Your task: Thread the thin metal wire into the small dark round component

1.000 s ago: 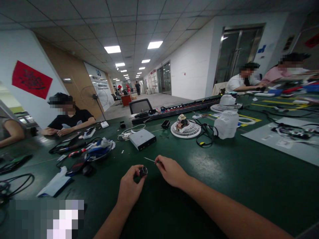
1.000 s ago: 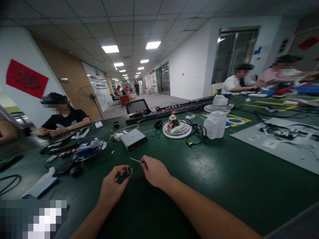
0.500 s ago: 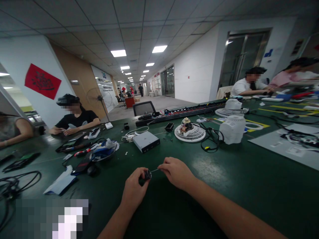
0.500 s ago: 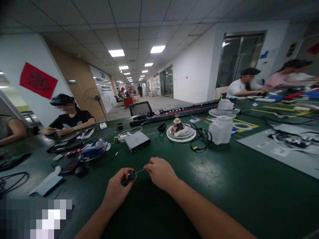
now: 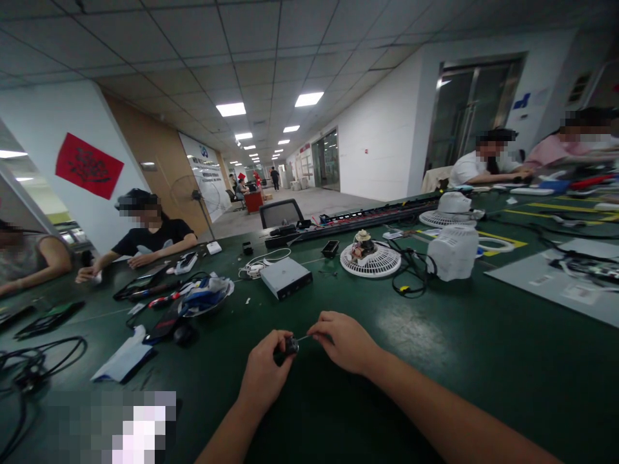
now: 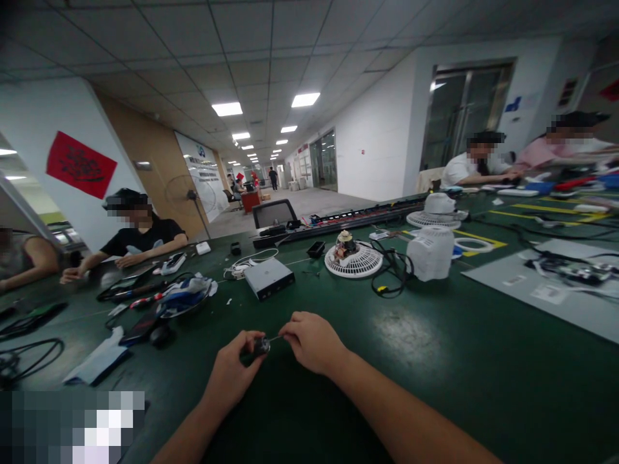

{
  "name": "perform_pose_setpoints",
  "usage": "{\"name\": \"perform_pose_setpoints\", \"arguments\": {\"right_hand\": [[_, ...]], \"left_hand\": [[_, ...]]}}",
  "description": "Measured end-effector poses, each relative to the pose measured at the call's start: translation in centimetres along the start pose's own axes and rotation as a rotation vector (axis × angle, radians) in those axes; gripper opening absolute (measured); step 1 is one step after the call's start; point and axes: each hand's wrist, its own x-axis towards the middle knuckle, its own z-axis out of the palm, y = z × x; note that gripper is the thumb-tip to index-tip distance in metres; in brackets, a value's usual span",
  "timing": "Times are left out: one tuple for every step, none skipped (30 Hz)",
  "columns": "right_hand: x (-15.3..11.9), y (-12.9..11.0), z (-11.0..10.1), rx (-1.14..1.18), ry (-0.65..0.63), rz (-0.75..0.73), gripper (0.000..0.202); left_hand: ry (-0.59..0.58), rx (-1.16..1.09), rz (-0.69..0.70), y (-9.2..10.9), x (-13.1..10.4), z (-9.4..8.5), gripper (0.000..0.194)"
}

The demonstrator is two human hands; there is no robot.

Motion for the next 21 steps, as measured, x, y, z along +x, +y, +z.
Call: {"name": "perform_pose_setpoints", "arguments": {"right_hand": [[0.0, 0.0, 0.0, -0.016, -0.002, 0.012, 0.025], [0.0, 0.0, -0.1, -0.030, -0.005, 0.025, 0.026], [0.0, 0.0, -0.2, -0.042, -0.011, 0.034, 0.027], [0.0, 0.0, -0.2, -0.051, -0.022, 0.038, 0.027], [0.0, -0.1, -0.3, -0.056, -0.033, 0.037, 0.028], [0.0, -0.1, -0.4, -0.060, -0.042, 0.031, 0.028], [-0.1, -0.2, -0.5, -0.062, -0.049, 0.026, 0.028], [-0.1, -0.3, -0.5, -0.064, -0.055, 0.020, 0.027], [-0.2, -0.5, -0.6, -0.065, -0.060, 0.016, 0.027], [-0.3, -0.6, -0.7, -0.068, -0.066, 0.014, 0.026], [-0.3, -0.8, -0.7, -0.074, -0.072, 0.013, 0.025], [-0.4, -1.0, -0.8, -0.083, -0.076, 0.011, 0.025], [-0.4, -1.1, -0.8, -0.091, -0.075, 0.008, 0.024], [-0.4, -1.2, -0.9, -0.097, -0.070, 0.005, 0.024], [-0.4, -1.4, -1.0, -0.100, -0.062, 0.003, 0.024], [-0.4, -1.4, -1.0, -0.101, -0.054, 0.002, 0.025], [-0.4, -1.5, -1.1, -0.101, -0.047, 0.003, 0.025], [-0.3, -1.5, -1.1, -0.105, -0.044, 0.010, 0.026], [-0.3, -1.5, -1.1, -0.113, -0.044, 0.021, 0.026], [-0.3, -1.5, -1.1, -0.123, -0.048, 0.034, 0.027], [-0.3, -1.4, -1.1, -0.134, -0.052, 0.047, 0.028]], "left_hand": [[-0.008, -0.001, 0.005, 0.1, 0.0, 0.0, 0.021], [-0.013, 0.000, 0.009, 0.1, 0.0, 0.1, 0.021], [-0.014, 0.003, 0.011, 0.2, -0.1, 0.1, 0.020], [-0.010, 0.008, 0.010, 0.3, -0.1, 0.1, 0.020], [-0.009, 0.014, 0.008, 0.3, -0.1, 0.1, 0.019], [-0.008, 0.021, 0.004, 0.3, -0.1, 0.1, 0.019], [-0.011, 0.025, 0.001, 0.3, -0.1, 0.1, 0.019], [-0.013, 0.030, -0.002, 0.3, -0.2, 0.1, 0.019], [-0.014, 0.034, -0.005, 0.2, -0.2, 0.1, 0.019], [-0.012, 0.038, -0.007, 0.2, -0.2, 0.1, 0.019], [-0.010, 0.042, -0.009, 0.2, -0.2, 0.1, 0.019], [-0.006, 0.044, -0.010, 0.1, -0.2, 0.1, 0.019], [0.000, 0.044, -0.008, 0.2, -0.2, 0.0, 0.020], [-0.002, 0.043, -0.004, 0.2, -0.2, 0.0, 0.020], [0.007, 0.039, 0.003, 0.2, -0.2, 0.0, 0.020], [0.011, 0.037, 0.009, 0.3, -0.2, -0.1, 0.020], [0.013, 0.036, 0.014, 0.3, -0.2, -0.1, 0.020], [0.014, 0.036, 0.019, 0.4, -0.2, -0.1, 0.019], [0.009, 0.036, 0.021, 0.4, -0.2, -0.1, 0.019], [0.002, 0.036, 0.021, 0.4, -0.2, 0.0, 0.019], [-0.002, 0.035, 0.020, 0.3, -0.2, 0.0, 0.020]]}}
